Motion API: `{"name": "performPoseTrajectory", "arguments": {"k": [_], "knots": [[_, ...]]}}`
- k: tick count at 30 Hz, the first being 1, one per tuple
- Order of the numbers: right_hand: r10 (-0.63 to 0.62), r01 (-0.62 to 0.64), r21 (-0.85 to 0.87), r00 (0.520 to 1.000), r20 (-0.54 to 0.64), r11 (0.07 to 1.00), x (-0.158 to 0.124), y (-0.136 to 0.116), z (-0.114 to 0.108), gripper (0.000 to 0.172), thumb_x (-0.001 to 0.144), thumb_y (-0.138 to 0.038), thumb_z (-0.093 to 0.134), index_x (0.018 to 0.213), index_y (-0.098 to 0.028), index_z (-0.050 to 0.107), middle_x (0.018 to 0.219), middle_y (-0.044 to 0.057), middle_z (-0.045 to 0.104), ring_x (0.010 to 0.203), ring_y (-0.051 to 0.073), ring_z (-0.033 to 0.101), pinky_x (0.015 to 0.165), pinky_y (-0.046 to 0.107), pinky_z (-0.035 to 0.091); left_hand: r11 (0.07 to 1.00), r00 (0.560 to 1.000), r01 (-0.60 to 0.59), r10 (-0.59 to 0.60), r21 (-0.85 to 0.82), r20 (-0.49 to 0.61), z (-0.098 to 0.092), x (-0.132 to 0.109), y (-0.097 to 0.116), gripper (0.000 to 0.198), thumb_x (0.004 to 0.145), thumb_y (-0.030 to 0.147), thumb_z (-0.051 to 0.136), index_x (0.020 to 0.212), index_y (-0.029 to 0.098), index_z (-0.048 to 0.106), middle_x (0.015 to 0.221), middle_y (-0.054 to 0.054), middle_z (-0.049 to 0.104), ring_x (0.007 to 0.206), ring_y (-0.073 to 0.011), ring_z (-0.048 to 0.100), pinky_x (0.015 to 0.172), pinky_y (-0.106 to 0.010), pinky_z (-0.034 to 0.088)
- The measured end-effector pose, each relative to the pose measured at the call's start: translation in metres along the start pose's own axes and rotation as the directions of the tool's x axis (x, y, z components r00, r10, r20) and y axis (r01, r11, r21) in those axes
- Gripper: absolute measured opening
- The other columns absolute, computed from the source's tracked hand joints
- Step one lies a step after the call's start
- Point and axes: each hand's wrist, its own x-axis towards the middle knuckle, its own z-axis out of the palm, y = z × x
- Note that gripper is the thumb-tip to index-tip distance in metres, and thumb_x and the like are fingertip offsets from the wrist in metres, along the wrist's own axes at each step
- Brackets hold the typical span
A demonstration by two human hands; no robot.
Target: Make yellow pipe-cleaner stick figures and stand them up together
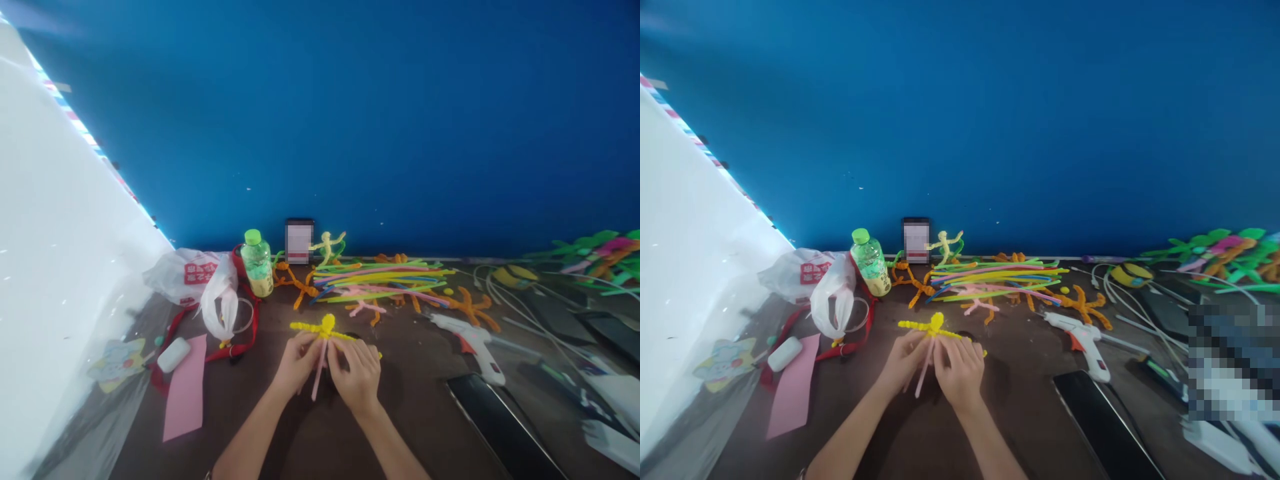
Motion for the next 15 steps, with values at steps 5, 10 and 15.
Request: {"name": "performPoseTrajectory", "arguments": {"k": [5, 10, 15], "knots": [[-0.049, 0.049, -0.057, 0.999, 0.012, 0.997, 0.0, -0.002, -0.001, 0.007, 0.077, -0.017, 0.056, 0.073, -0.019, 0.061, 0.063, 0.001, 0.064, 0.056, 0.012, 0.051, 0.06, 0.029, 0.028, 1.0, 1.0, 0.0, 0.0, -0.023, -0.024, 0.0, -0.001, -0.003, 0.035, 0.073, 0.044, 0.054, 0.063, 0.011, 0.056, 0.053, 0.004, 0.039, 0.044, -0.0033, 0.033, 0.041, -0.018, 0.024], [-0.114, 0.116, -0.094, 0.993, 0.028, 0.989, 0.0, -0.006, -0.002, 0.009, 0.078, -0.016, 0.055, 0.08, -0.019, 0.063, 0.068, 0.002, 0.065, 0.058, 0.012, 0.052, 0.062, 0.029, 0.03, 0.998, 0.997, 0.02, -0.024, -0.052, -0.07, -0.002, 0.0, -0.007, 0.033, 0.073, 0.044, 0.055, 0.068, 0.011, 0.055, 0.052, 0.004, 0.042, 0.04, -0.0023, 0.031, 0.039, -0.019, 0.021], [-0.124, 0.125, -0.097, 0.992, 0.015, 0.987, 0.0, -0.005, -0.002, 0.007, 0.076, -0.015, 0.056, 0.079, -0.018, 0.063, 0.065, 0.001, 0.065, 0.057, 0.011, 0.052, 0.062, 0.028, 0.03, 0.99, 0.991, 0.057, -0.072, -0.131, -0.111, -0.001, 0.002, -0.012, 0.033, 0.069, 0.045, 0.06, 0.075, 0.014, 0.051, 0.054, 0.005, 0.046, 0.037, -0.0016, 0.032, 0.037, -0.018, 0.021]]}}
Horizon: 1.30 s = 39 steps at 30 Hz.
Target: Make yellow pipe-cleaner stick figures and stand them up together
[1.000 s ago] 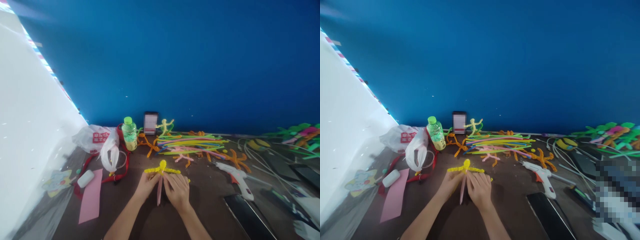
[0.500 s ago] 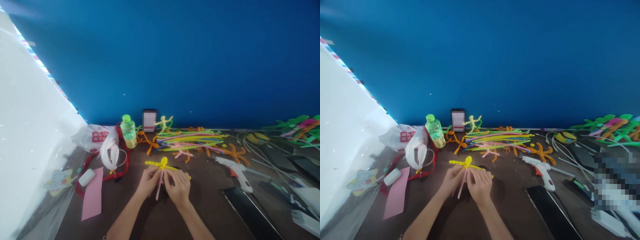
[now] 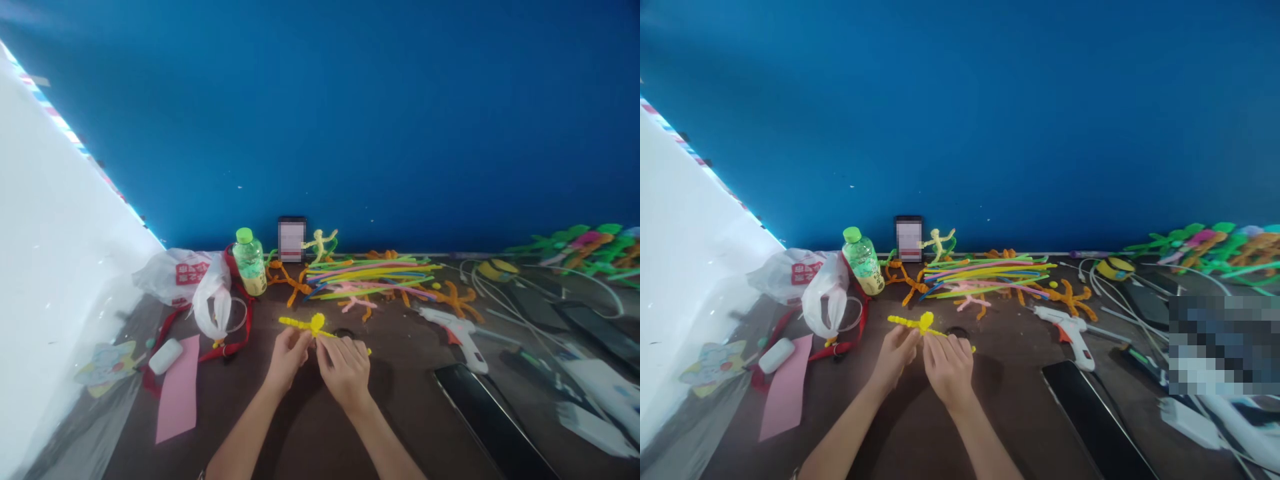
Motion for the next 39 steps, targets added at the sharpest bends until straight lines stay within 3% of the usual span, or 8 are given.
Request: {"name": "performPoseTrajectory", "arguments": {"k": [9, 14, 18, 23, 26, 29, 34, 39], "knots": [[-0.026, 0.02, 0.183, 0.999, 0.027, 0.983, -0.01, 0.015, 0.005, 0.025, 0.08, -0.006, 0.045, 0.099, -0.016, 0.057, 0.083, 0.007, 0.067, 0.077, 0.016, 0.059, 0.071, 0.029, 0.043, 0.975, 0.99, 0.005, -0.037, -0.224, -0.138, 0.0, 0.004, 0.005, 0.036, 0.07, 0.047, 0.058, 0.067, 0.017, 0.037, 0.05, 0.009, 0.033, 0.036, -0.0002, 0.027, 0.036, -0.015, 0.018], [0.157, -0.153, 0.1, 0.987, -0.035, 0.983, -0.002, 0.051, -0.005, 0.029, 0.083, -0.008, 0.038, 0.102, -0.018, 0.056, 0.091, 0.009, 0.066, 0.087, 0.019, 0.058, 0.077, 0.035, 0.042, 0.939, 0.977, -0.01, -0.064, -0.343, -0.202, -0.004, 0.007, 0.013, 0.038, 0.066, 0.047, 0.062, 0.069, 0.017, 0.039, 0.059, 0.006, 0.041, 0.043, -0.0028, 0.041, 0.039, -0.016, 0.03], [0.112, -0.122, 0.063, 0.984, 0.135, 0.991, 0.03, 0.085, -0.015, 0.027, 0.082, -0.009, 0.039, 0.096, -0.019, 0.061, 0.086, 0.006, 0.067, 0.082, 0.019, 0.058, 0.078, 0.035, 0.039, 0.921, 0.987, 0.045, -0.101, -0.387, -0.126, -0.004, 0.006, 0.012, 0.038, 0.066, 0.046, 0.063, 0.069, 0.017, 0.039, 0.056, 0.008, 0.038, 0.034, 0.0016, 0.027, 0.033, -0.014, 0.016], [-0.128, 0.073, 0.165, 0.926, 0.355, 0.984, 0.093, 0.104, 0.003, 0.031, 0.078, -0.007, 0.038, 0.095, -0.017, 0.063, 0.091, 0.007, 0.066, 0.088, 0.02, 0.056, 0.081, 0.034, 0.038, 0.914, 0.984, 0.118, -0.159, -0.389, -0.076, -0.001, 0.006, 0.008, 0.04, 0.063, 0.046, 0.065, 0.066, 0.016, 0.039, 0.055, 0.008, 0.04, 0.033, 0.0024, 0.025, 0.033, -0.014, 0.011], [-0.005, 0.033, -0.058, 0.907, 0.422, 0.998, 0.119, 0.108, 0.018, 0.041, 0.075, -0.003, 0.033, 0.107, -0.014, 0.057, 0.111, 0.011, 0.058, 0.103, 0.022, 0.048, 0.085, 0.037, 0.034, 0.911, 0.982, 0.148, -0.183, -0.385, -0.054, 0.0, 0.006, 0.005, 0.039, 0.062, 0.045, 0.066, 0.067, 0.016, 0.04, 0.055, 0.007, 0.041, 0.034, 0.0017, 0.027, 0.033, -0.014, 0.013], [0.113, -0.006, -0.209, 0.856, 0.505, 0.978, 0.124, 0.115, 0.022, 0.034, 0.073, -0.003, 0.036, 0.092, -0.012, 0.063, 0.097, 0.014, 0.061, 0.094, 0.024, 0.049, 0.079, 0.037, 0.033, 0.912, 0.981, 0.163, -0.191, -0.377, -0.039, 0.001, 0.004, 0.003, 0.039, 0.062, 0.046, 0.066, 0.069, 0.016, 0.042, 0.056, 0.007, 0.043, 0.035, 0.0009, 0.03, 0.034, -0.014, 0.016], [0.067, 0.06, -0.178, 0.774, 0.63, 0.982, 0.113, 0.127, 0.022, 0.016, 0.074, -0.017, 0.05, 0.078, -0.014, 0.065, 0.085, 0.011, 0.063, 0.082, 0.022, 0.052, 0.07, 0.033, 0.034, 0.932, 0.99, 0.115, -0.135, -0.343, -0.037, 0.004, 0.002, 0.004, 0.038, 0.064, 0.048, 0.063, 0.074, 0.016, 0.044, 0.065, 0.003, 0.051, 0.04, -0.0023, 0.041, 0.037, -0.017, 0.028], [0.071, 0.041, -0.156, 0.758, 0.648, 0.987, 0.123, 0.134, 0.022, 0.012, 0.075, -0.02, 0.054, 0.068, -0.015, 0.063, 0.075, 0.007, 0.063, 0.075, 0.018, 0.055, 0.066, 0.028, 0.037, 0.938, 0.993, 0.097, -0.112, -0.332, -0.026, 0.005, 0.003, 0.005, 0.038, 0.064, 0.047, 0.064, 0.073, 0.014, 0.045, 0.061, 0.003, 0.051, 0.037, -0.0006, 0.035, 0.036, -0.016, 0.025]]}}
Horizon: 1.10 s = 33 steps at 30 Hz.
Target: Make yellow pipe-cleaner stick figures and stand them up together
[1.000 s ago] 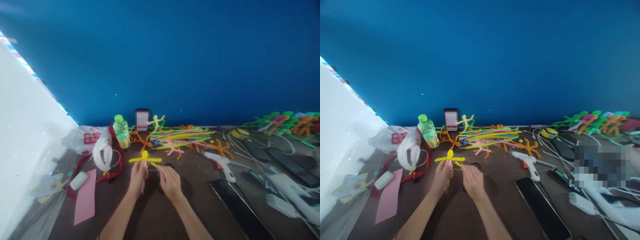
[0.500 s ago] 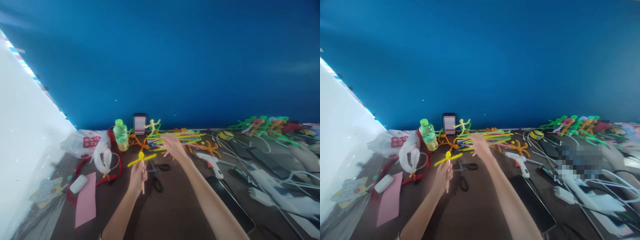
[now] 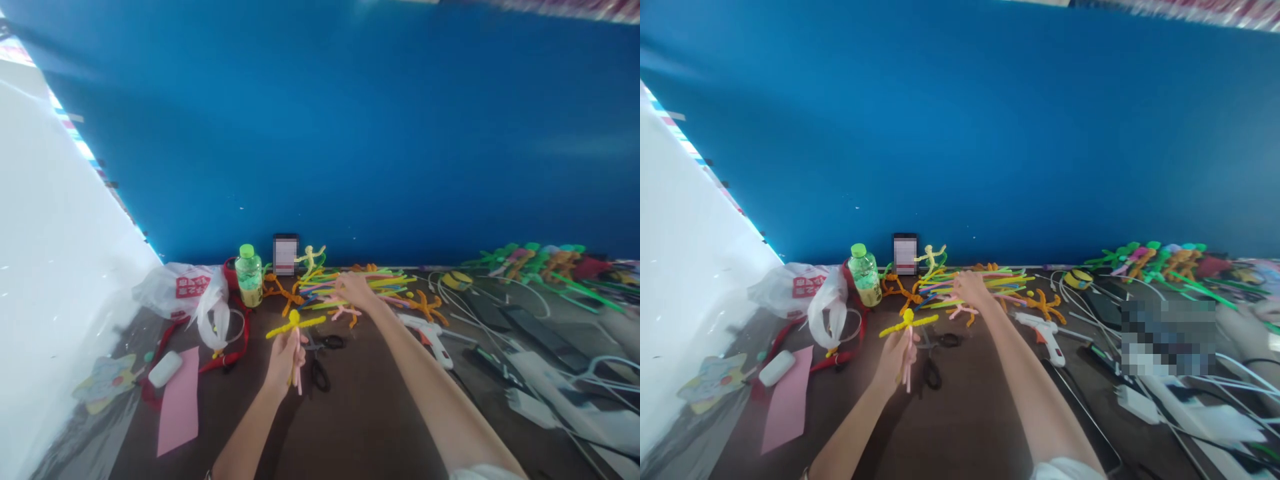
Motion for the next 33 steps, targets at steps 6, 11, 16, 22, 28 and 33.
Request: {"name": "performPoseTrajectory", "arguments": {"k": [6, 11, 16, 22, 28, 33], "knots": [[0.009, 0.002, 0.042, 0.965, -0.26, 0.999, 0.012, 0.005, -0.053, 0.035, 0.089, -0.018, 0.029, 0.103, -0.008, 0.059, 0.096, 0.012, 0.062, 0.085, 0.015, 0.055, 0.071, 0.025, 0.039, 1.0, 1.0, -0.013, 0.012, -0.021, -0.011, -0.003, 0.003, -0.004, 0.04, 0.061, 0.047, 0.066, 0.076, 0.015, 0.046, 0.066, 0.001, 0.055, 0.04, -0.0009, 0.037, 0.037, -0.015, 0.025], [0.05, 0.024, 0.127, 0.835, -0.547, 0.992, -0.026, -0.044, -0.082, 0.032, 0.087, -0.032, 0.038, 0.094, -0.016, 0.065, 0.081, 0.006, 0.063, 0.071, 0.011, 0.054, 0.063, 0.022, 0.038, 0.999, 0.998, -0.039, 0.04, 0.027, -0.042, -0.003, 0.002, 0.0, 0.039, 0.06, 0.046, 0.067, 0.075, 0.015, 0.047, 0.062, 0.003, 0.054, 0.036, 0.0004, 0.03, 0.034, -0.015, 0.016], [-0.051, 0.143, 0.154, 0.872, -0.487, 0.978, -0.091, -0.119, -0.04, 0.02, 0.081, -0.025, 0.05, 0.074, -0.024, 0.068, 0.058, -0.001, 0.057, 0.054, 0.008, 0.053, 0.052, 0.019, 0.034, 0.993, 0.994, -0.086, 0.091, 0.083, -0.058, 0.0, -0.001, 0.004, 0.037, 0.06, 0.043, 0.068, 0.072, 0.014, 0.049, 0.061, 0.003, 0.052, 0.036, 0.0011, 0.028, 0.034, -0.016, 0.014], [0.09, -0.03, 0.124, 0.856, -0.509, 0.992, -0.11, -0.142, 0.012, 0.017, 0.078, -0.019, 0.052, 0.073, -0.026, 0.067, 0.06, -0.002, 0.06, 0.05, 0.009, 0.052, 0.051, 0.022, 0.031, 0.99, 0.994, -0.107, 0.106, 0.09, 0.016, 0.002, -0.009, 0.007, 0.032, 0.064, 0.038, 0.066, 0.069, 0.014, 0.045, 0.049, 0.009, 0.033, 0.038, 0.0, 0.026, 0.037, -0.016, 0.015], [0.114, -0.059, 0.111, 0.802, -0.587, 0.992, -0.11, -0.147, 0.025, 0.018, 0.079, -0.018, 0.05, 0.071, -0.023, 0.066, 0.058, -0.001, 0.061, 0.051, 0.011, 0.054, 0.055, 0.024, 0.034, 0.995, 0.996, -0.082, 0.083, 0.063, -0.011, 0.001, -0.007, 0.008, 0.036, 0.062, 0.042, 0.066, 0.069, 0.014, 0.045, 0.051, 0.007, 0.036, 0.036, 0.0006, 0.023, 0.036, -0.017, 0.01], [0.132, -0.04, 0.163, 0.787, -0.603, 0.986, -0.112, -0.149, 0.032, 0.016, 0.08, -0.019, 0.05, 0.078, -0.022, 0.066, 0.063, 0.0, 0.065, 0.055, 0.011, 0.058, 0.058, 0.024, 0.036, 1.0, 1.0, -0.028, 0.028, -0.001, 0.006, -0.004, 0.0, 0.003, 0.035, 0.061, 0.042, 0.067, 0.065, 0.015, 0.045, 0.048, 0.008, 0.035, 0.034, 0.001, 0.019, 0.036, -0.018, 0.008]]}}
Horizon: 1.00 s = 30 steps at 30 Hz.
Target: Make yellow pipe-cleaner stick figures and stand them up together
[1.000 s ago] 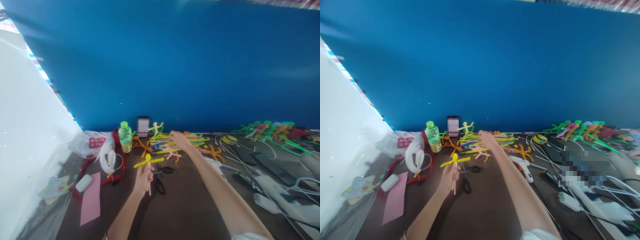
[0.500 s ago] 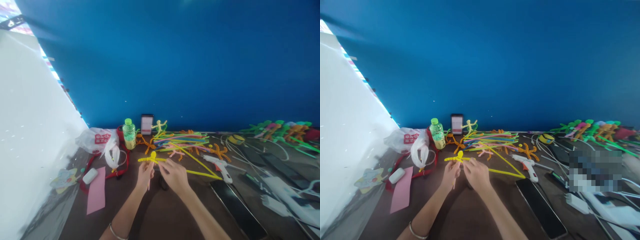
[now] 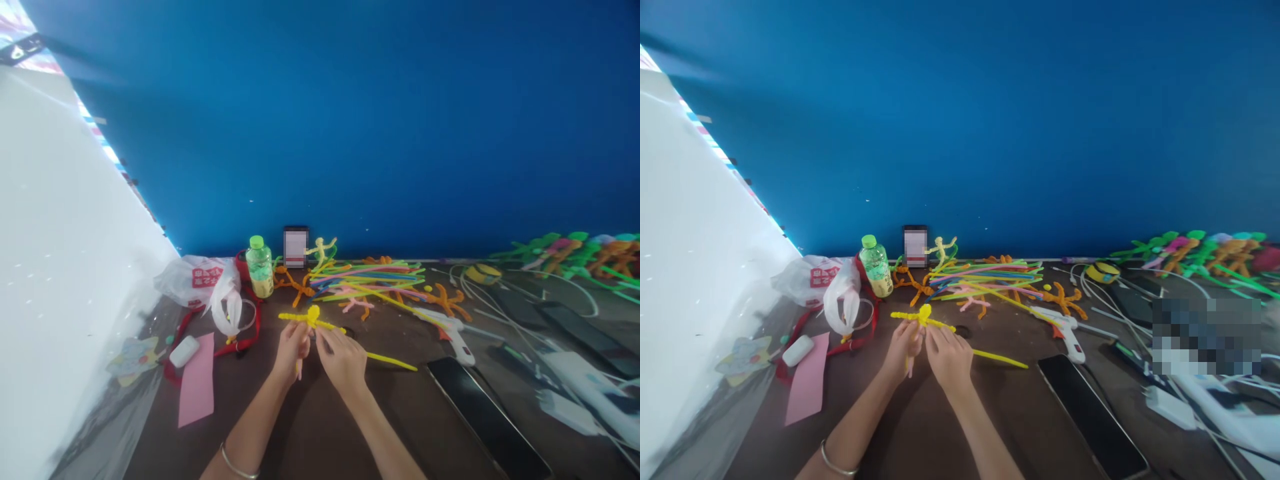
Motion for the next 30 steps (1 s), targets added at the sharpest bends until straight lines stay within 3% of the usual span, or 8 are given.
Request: {"name": "performPoseTrajectory", "arguments": {"k": [4, 10, 13, 17, 25, 27, 30], "knots": [[-0.043, 0.043, -0.008, 0.999, -0.005, 0.999, -0.002, 0.002, 0.0, 0.017, 0.081, -0.021, 0.05, 0.079, -0.021, 0.067, 0.058, 0.001, 0.063, 0.052, 0.011, 0.056, 0.057, 0.024, 0.036, 0.997, 0.998, 0.052, -0.054, -0.056, -0.019, -0.002, 0.003, -0.003, 0.037, 0.059, 0.041, 0.069, 0.063, 0.016, 0.041, 0.047, 0.009, 0.033, 0.034, 0.0008, 0.02, 0.036, -0.017, 0.01], [-0.09, 0.09, -0.011, 0.995, -0.03, 0.996, -0.005, 0.005, 0.0, 0.016, 0.08, -0.018, 0.052, 0.086, -0.019, 0.066, 0.063, 0.002, 0.065, 0.054, 0.01, 0.057, 0.058, 0.025, 0.037, 0.99, 0.99, 0.123, -0.118, -0.066, 0.08, -0.003, 0.002, 0.0, 0.039, 0.062, 0.041, 0.066, 0.062, 0.017, 0.035, 0.045, 0.01, 0.029, 0.034, 0.0005, 0.017, 0.035, -0.015, 0.008], [-0.064, 0.065, 0.016, 0.997, -0.041, 0.998, -0.006, 0.006, 0.002, 0.015, 0.079, -0.016, 0.053, 0.085, -0.019, 0.066, 0.066, 0.002, 0.067, 0.058, 0.011, 0.059, 0.06, 0.024, 0.039, 0.991, 0.986, 0.124, -0.118, -0.055, 0.115, -0.003, 0.0, 0.001, 0.036, 0.064, 0.041, 0.064, 0.064, 0.017, 0.038, 0.047, 0.009, 0.035, 0.033, 0.0009, 0.018, 0.035, -0.015, 0.009], [-0.024, 0.028, 0.066, 0.998, -0.054, 0.997, -0.006, 0.007, 0.005, 0.016, 0.08, -0.017, 0.051, 0.084, -0.019, 0.066, 0.066, 0.003, 0.067, 0.06, 0.012, 0.06, 0.062, 0.023, 0.041, 0.993, 0.991, 0.109, -0.105, -0.043, 0.079, -0.002, -0.001, 0.002, 0.033, 0.064, 0.042, 0.064, 0.068, 0.015, 0.045, 0.056, 0.004, 0.05, 0.034, 0.0, 0.029, 0.034, -0.015, 0.019], [-0.059, 0.06, 0.133, 0.998, -0.008, 0.989, -0.007, 0.016, 0.005, 0.019, 0.081, -0.015, 0.049, 0.089, -0.02, 0.066, 0.063, 0.002, 0.063, 0.061, 0.012, 0.058, 0.062, 0.024, 0.042, 0.993, 0.982, 0.12, -0.119, 0.004, 0.149, 0.0, -0.002, 0.006, 0.029, 0.066, 0.038, 0.064, 0.065, 0.011, 0.055, 0.058, -0.003, 0.054, 0.047, -0.0072, 0.049, 0.047, -0.019, 0.039], [-0.072, 0.069, 0.134, 0.997, 0.014, 0.989, -0.005, 0.018, 0.003, 0.019, 0.08, -0.015, 0.05, 0.09, -0.02, 0.066, 0.064, 0.002, 0.063, 0.062, 0.012, 0.058, 0.063, 0.024, 0.042, 0.989, 0.978, 0.149, -0.146, -0.006, 0.152, -0.001, -0.002, 0.007, 0.029, 0.066, 0.038, 0.064, 0.068, 0.011, 0.055, 0.055, -0.001, 0.051, 0.044, -0.0049, 0.044, 0.043, -0.017, 0.036], [-0.107, 0.099, 0.158, 0.993, 0.045, 0.983, -0.004, 0.021, 0.0, 0.021, 0.081, -0.013, 0.049, 0.091, -0.021, 0.066, 0.07, 0.003, 0.065, 0.066, 0.013, 0.059, 0.064, 0.025, 0.043, 0.979, 0.962, 0.201, -0.191, -0.031, 0.197, -0.003, -0.002, 0.008, 0.028, 0.067, 0.038, 0.062, 0.067, 0.012, 0.05, 0.047, 0.006, 0.037, 0.036, -0.0002, 0.025, 0.034, -0.014, 0.019]]}}
